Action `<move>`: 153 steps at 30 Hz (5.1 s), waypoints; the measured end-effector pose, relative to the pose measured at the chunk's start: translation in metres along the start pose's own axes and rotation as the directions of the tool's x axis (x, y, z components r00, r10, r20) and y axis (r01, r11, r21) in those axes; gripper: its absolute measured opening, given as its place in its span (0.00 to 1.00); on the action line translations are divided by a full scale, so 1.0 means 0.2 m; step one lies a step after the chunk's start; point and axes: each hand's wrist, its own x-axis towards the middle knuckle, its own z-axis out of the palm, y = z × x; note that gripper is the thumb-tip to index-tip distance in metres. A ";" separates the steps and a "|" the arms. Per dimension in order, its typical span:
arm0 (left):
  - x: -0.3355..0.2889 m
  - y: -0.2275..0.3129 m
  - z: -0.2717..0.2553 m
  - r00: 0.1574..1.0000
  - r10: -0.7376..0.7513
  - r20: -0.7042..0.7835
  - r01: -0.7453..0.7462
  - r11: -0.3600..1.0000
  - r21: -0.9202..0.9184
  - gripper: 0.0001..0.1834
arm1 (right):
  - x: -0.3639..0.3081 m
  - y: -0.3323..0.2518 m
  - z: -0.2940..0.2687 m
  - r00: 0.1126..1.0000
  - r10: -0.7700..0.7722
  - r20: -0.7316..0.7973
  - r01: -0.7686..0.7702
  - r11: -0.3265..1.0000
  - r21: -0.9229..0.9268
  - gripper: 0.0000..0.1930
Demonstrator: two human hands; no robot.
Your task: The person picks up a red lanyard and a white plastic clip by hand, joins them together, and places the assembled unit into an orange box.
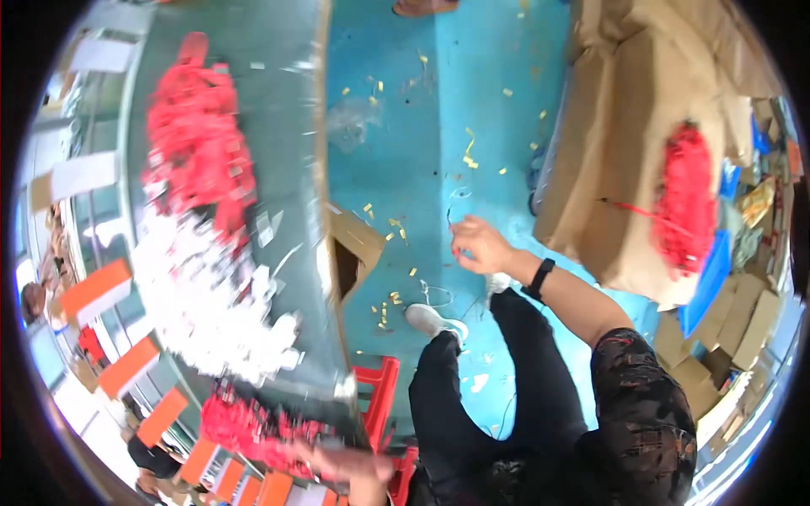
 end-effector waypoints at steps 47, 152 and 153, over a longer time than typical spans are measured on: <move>0.18 0.46 -1.53 0.041 -0.999 0.032 -0.242 -0.041 -0.969 0.17 | 1.88 -2.07 0.05 0.746 -0.322 0.583 0.562 0.774 -0.292 0.09; -2.68 -2.39 -2.72 -0.633 -0.702 -0.325 -0.240 0.577 -0.781 0.24 | 1.13 -4.14 0.37 0.565 -0.325 0.759 0.713 0.655 -0.250 0.20; -3.18 -2.24 -2.67 -0.688 -0.613 -0.387 -0.029 0.556 -0.830 0.20 | 1.21 -4.01 0.36 0.560 -0.356 0.748 0.740 0.620 -0.260 0.19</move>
